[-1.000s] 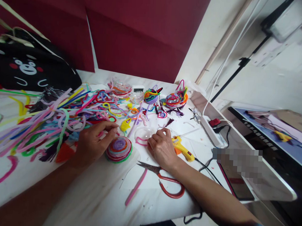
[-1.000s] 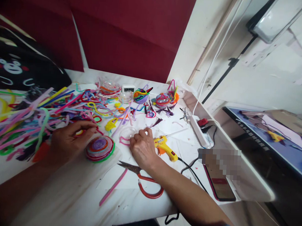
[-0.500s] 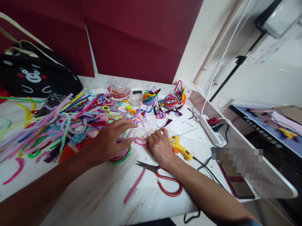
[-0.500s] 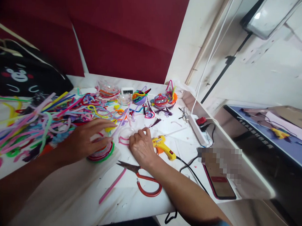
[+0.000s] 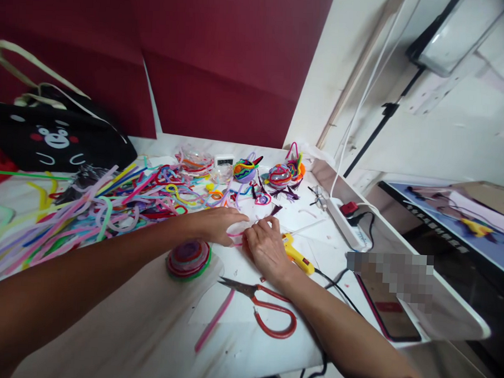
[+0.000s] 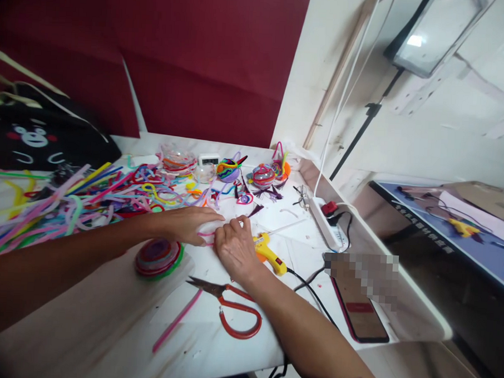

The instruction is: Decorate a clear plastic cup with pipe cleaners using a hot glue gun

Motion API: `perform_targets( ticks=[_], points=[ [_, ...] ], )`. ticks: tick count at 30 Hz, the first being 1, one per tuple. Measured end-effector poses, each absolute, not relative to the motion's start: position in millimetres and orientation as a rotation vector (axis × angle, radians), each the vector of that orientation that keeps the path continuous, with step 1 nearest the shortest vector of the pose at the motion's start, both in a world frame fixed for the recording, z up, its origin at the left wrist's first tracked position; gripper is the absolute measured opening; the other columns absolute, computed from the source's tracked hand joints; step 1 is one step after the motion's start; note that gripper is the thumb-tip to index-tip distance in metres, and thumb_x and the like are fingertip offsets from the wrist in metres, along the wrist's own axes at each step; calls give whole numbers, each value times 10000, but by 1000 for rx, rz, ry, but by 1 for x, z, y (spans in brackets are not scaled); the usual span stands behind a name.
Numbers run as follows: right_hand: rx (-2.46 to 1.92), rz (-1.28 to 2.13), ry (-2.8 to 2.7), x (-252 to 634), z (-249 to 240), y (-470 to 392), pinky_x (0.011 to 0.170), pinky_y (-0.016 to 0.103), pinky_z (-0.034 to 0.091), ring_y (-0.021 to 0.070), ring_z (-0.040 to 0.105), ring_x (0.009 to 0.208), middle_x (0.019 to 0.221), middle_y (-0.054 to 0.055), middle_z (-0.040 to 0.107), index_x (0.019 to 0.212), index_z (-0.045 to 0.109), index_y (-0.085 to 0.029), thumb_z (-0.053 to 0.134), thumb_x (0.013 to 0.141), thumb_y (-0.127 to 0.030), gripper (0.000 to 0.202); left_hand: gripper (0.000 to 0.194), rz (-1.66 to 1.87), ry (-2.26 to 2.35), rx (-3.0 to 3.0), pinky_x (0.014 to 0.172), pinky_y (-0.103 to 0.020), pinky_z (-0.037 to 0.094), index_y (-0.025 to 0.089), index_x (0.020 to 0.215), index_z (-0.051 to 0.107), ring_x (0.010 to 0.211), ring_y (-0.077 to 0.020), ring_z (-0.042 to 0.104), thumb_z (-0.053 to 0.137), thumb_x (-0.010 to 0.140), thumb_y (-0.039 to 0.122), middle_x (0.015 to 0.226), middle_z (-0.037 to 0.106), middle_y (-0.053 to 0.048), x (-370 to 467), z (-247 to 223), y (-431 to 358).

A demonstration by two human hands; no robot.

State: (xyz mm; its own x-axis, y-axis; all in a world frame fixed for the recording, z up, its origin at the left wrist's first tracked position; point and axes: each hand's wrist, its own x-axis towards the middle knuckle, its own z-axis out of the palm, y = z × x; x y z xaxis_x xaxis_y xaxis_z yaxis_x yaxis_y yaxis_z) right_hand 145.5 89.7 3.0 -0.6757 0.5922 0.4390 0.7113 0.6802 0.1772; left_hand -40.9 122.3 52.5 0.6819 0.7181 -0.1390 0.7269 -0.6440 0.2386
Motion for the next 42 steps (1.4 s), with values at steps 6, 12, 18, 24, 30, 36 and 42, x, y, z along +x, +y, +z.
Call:
perform_targets(
  ticks=[6, 12, 18, 24, 30, 36, 42],
  points=[
    [-994, -508, -2501, 148, 2, 92, 857, 408, 310, 226, 511, 790, 706, 57, 628, 775, 612, -139, 474, 958, -89, 235, 596, -85, 1150, 2581, 943, -303, 455, 174, 1270, 574, 1139, -264, 614, 690, 699, 300, 1252, 659, -106, -36, 56, 131],
    [-949, -535, -2472, 149, 0, 91, 883, 410, 308, 219, 499, 773, 696, 56, 619, 764, 598, -142, 471, 944, -70, 232, 634, -115, 1156, 2576, 959, -284, 439, 151, 1298, 567, 1165, -255, 601, 693, 693, 294, 1278, 649, -117, -34, 57, 132],
    [-952, -325, -2375, 153, 10, 90, 882, 409, 346, 209, 529, 782, 742, 62, 650, 806, 588, -154, 455, 974, -176, 215, 580, -97, 1182, 2543, 903, -275, 456, 176, 1248, 610, 1115, -250, 622, 692, 690, 313, 1222, 681, -91, -33, 61, 133],
    [-982, 504, -2013, 170, 25, 92, 717, 264, 460, 142, 603, 730, 787, 12, 663, 816, 566, -187, 543, 861, -157, 59, 568, -61, 1199, 2518, 834, -261, 463, 217, 1220, 620, 1038, -239, 648, 698, 673, 347, 1150, 707, -53, -36, 58, 136],
    [-882, 969, -2173, 173, 34, 78, 568, 194, 416, 91, 561, 564, 639, -54, 612, 796, 607, -187, 599, 817, -128, 63, 630, -62, 1186, 2532, 931, -295, 447, 159, 1274, 588, 1139, -261, 611, 694, 676, 323, 1260, 661, -111, -37, 55, 135],
    [-1036, 454, -2396, 167, 32, 75, 734, 260, 431, 157, 623, 774, 834, 34, 699, 881, 674, -177, 601, 839, -101, 114, 639, -41, 1202, 2520, 942, -293, 447, 172, 1289, 581, 1151, -259, 612, 694, 685, 348, 1265, 665, -99, -38, 61, 132],
    [-1217, 59, -2349, 158, 23, 76, 760, 309, 384, 199, 593, 804, 849, 65, 663, 898, 673, -159, 614, 892, -261, 118, 627, -10, 1220, 2521, 904, -295, 465, 194, 1254, 606, 1127, -273, 621, 695, 665, 389, 1227, 683, -78, -35, 65, 131]
  ],
)
